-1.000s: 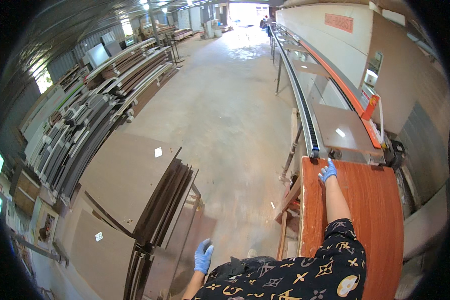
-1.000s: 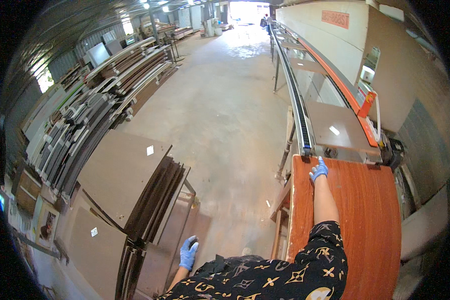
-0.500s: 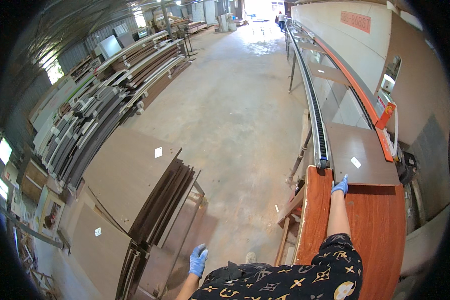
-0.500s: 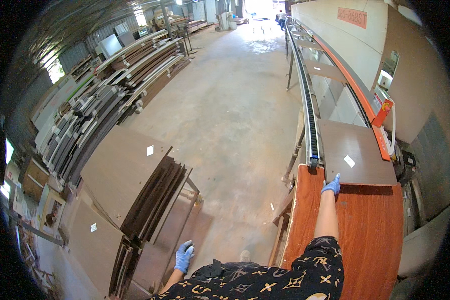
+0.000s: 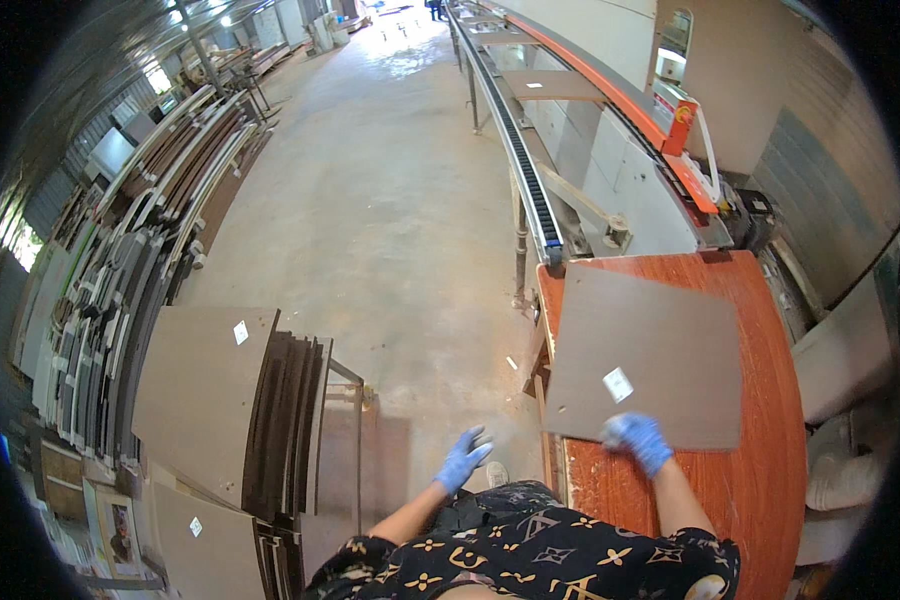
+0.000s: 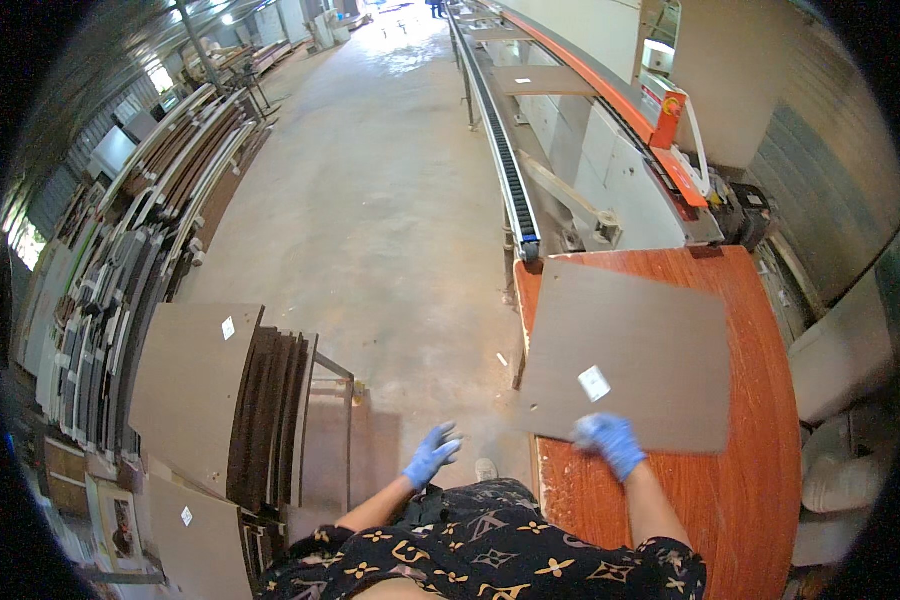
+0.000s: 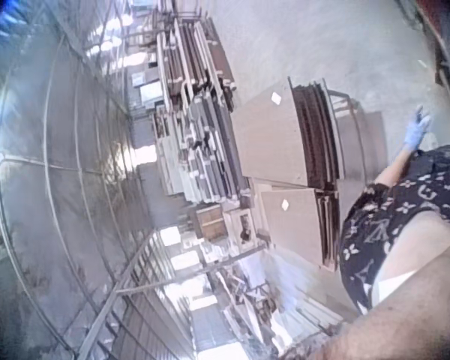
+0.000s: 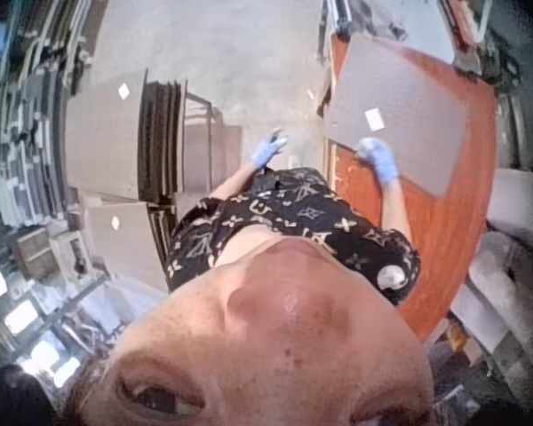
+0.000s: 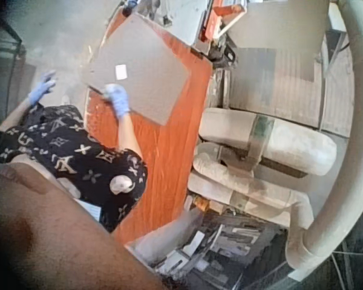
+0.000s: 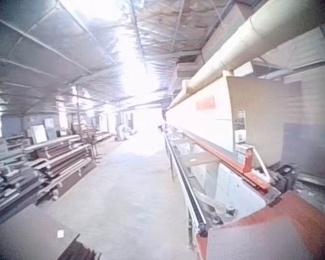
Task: The person repeatedly picks up rectangular wood panels from a stack and places them onto a conveyor belt. The person then walks to a workbench and wipes the surface with a white cloth.
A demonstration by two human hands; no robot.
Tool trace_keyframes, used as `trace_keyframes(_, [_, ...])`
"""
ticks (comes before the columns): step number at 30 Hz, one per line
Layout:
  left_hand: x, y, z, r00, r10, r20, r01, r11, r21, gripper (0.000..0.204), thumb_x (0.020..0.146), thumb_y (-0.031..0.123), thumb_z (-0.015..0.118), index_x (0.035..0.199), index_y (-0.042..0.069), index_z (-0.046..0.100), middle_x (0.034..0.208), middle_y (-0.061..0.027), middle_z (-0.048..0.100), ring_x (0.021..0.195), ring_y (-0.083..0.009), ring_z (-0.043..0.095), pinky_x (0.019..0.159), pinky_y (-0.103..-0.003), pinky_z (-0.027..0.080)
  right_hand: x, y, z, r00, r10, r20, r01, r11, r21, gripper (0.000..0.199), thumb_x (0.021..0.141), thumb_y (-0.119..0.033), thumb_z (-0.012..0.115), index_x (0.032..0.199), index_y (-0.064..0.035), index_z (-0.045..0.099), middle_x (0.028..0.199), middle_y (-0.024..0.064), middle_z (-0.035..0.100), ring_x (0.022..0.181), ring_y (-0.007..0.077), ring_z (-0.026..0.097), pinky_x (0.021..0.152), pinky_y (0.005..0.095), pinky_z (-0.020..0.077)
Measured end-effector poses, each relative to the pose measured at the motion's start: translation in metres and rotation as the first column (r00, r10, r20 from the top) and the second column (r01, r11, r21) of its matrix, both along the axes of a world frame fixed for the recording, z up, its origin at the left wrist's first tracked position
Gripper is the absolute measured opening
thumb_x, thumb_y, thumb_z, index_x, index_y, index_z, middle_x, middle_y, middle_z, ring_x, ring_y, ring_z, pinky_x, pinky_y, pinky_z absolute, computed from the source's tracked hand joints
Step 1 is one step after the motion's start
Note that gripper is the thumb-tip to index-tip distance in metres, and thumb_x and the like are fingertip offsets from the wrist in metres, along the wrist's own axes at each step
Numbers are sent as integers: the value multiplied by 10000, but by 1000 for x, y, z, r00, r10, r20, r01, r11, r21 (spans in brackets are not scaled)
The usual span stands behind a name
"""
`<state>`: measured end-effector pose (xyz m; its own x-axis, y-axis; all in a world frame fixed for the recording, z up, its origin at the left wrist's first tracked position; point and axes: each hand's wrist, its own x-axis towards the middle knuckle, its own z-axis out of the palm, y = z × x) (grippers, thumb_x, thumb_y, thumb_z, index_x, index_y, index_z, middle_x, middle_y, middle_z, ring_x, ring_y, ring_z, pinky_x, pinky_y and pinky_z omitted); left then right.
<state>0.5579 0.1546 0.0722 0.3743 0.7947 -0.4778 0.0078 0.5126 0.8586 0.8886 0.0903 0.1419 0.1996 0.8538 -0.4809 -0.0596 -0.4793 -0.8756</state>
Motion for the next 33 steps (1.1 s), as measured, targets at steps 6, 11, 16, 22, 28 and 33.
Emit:
trace_keyframes(6, [58,2,-38,968,-237,76,248,946,-207,507,780,354,622,1195,112,458,1077,-54,540,931,-162,517,728,-301,471,151,-117,-52,87,-160,983,661,748,63,577,754,-315,600,1224,-24,435,1219,192,468,1109,320,458,943,386,353])
trace_keyframes(11, [38,-3,1,980,-163,111,189,936,-296,429,771,464,584,1063,151,554,945,17,584,813,-73,523,578,-209,458,145,-162,-61,378,-484,789,726,684,72,633,773,-370,582,1268,-26,389,1281,167,423,1138,298,440,944,376,353])
trace_keyframes(16, [-14,12,33,988,28,151,-11,994,-112,425,768,504,565,958,126,601,759,16,552,632,-56,504,520,-200,453,150,-147,-54,819,-513,-258,496,858,-131,572,812,-421,472,1254,-61,421,1278,136,425,1125,312,427,945,437,342])
trace_keyframes(22, [-134,-17,95,883,442,155,-466,865,187,373,794,422,570,965,94,620,888,-50,615,814,-141,571,750,-345,484,51,-14,-55,943,-212,-256,218,976,-6,560,822,-399,492,1248,-47,401,1231,121,459,1072,300,460,916,443,374])
trace_keyframes(28, [-283,-60,94,288,826,484,-941,337,-16,382,820,334,559,1090,69,507,1042,-88,572,917,-238,569,826,-392,471,-134,124,-37,896,66,-439,4,988,156,395,836,-236,537,1173,-47,451,1120,103,519,998,228,510,827,378,448])
trace_keyframes(33, [-340,-82,102,255,859,445,-937,333,-107,342,803,287,575,1081,131,452,1089,-67,518,1013,-241,518,836,-445,463,-324,174,-33,964,1,-265,29,993,112,417,808,-294,585,1128,-52,473,1104,93,517,980,217,509,833,348,431])
